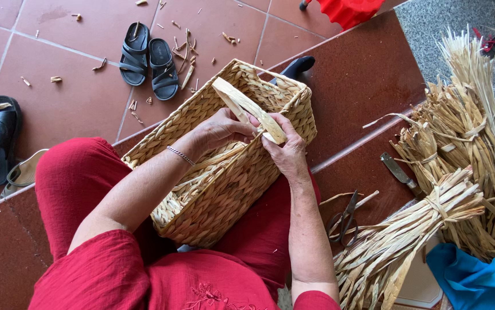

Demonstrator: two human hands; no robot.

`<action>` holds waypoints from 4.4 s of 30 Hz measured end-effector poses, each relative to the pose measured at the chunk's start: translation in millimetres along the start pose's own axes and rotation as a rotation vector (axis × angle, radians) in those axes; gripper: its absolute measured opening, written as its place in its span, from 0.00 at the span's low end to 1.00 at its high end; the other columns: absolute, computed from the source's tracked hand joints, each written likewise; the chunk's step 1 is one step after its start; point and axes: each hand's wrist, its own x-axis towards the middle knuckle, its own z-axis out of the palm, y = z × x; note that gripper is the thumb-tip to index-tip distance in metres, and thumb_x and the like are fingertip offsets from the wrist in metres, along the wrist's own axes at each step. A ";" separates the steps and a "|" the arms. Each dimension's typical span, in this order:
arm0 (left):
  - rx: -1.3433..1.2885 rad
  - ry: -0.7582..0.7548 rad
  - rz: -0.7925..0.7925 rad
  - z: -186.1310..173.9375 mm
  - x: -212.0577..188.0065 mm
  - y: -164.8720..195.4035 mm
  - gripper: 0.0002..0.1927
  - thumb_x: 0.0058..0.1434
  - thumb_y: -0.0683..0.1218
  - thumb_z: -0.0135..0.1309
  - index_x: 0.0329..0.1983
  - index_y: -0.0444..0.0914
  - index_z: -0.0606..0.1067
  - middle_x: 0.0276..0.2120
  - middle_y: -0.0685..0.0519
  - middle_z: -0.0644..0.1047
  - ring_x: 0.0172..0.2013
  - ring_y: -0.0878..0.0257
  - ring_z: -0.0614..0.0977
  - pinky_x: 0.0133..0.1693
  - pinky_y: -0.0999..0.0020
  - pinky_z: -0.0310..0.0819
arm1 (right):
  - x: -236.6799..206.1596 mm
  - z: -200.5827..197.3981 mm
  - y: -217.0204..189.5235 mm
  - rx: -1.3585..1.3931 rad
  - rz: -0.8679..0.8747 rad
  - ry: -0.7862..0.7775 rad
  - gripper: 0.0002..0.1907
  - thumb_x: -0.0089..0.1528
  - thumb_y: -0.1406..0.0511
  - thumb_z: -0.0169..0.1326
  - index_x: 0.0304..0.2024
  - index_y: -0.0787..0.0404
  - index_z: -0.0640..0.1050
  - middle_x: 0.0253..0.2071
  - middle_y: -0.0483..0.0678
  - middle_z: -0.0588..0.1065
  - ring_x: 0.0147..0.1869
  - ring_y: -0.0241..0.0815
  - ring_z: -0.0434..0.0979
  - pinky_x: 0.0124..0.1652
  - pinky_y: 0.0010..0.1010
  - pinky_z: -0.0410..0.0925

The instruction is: The person weaves a rectangular basket by hand, interlacing dried palm leaves through the existing rim. They use a wooden mallet to tap the weave tight and occasionally use scissors to trim excess material.

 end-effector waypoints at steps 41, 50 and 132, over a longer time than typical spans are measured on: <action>0.128 -0.128 -0.039 -9.1 -0.1 -2.4 0.16 0.57 0.38 0.64 0.48 0.38 0.78 0.39 0.53 0.82 0.36 0.68 0.83 0.42 0.70 0.82 | -222.2 -120.0 75.6 -0.108 0.540 0.141 0.04 0.54 0.72 0.57 0.24 0.63 0.76 0.25 0.50 0.76 0.28 0.39 0.77 0.33 0.34 0.73; 0.263 -0.128 -0.037 -12.8 2.3 -3.1 0.12 0.59 0.38 0.64 0.46 0.36 0.81 0.37 0.53 0.82 0.37 0.68 0.83 0.42 0.72 0.82 | -314.8 -133.0 142.2 -0.032 0.979 0.062 0.04 0.53 0.74 0.59 0.26 0.68 0.76 0.27 0.54 0.78 0.28 0.44 0.79 0.33 0.39 0.74; 1.107 0.069 0.355 24.9 -63.8 -4.0 0.38 0.57 0.45 0.63 0.71 0.41 0.62 0.62 0.46 0.70 0.55 0.54 0.77 0.55 0.60 0.75 | -123.0 35.5 10.7 -0.101 -0.165 0.301 0.24 0.67 0.64 0.61 0.22 0.63 0.65 0.18 0.43 0.61 0.22 0.33 0.56 0.22 0.30 0.54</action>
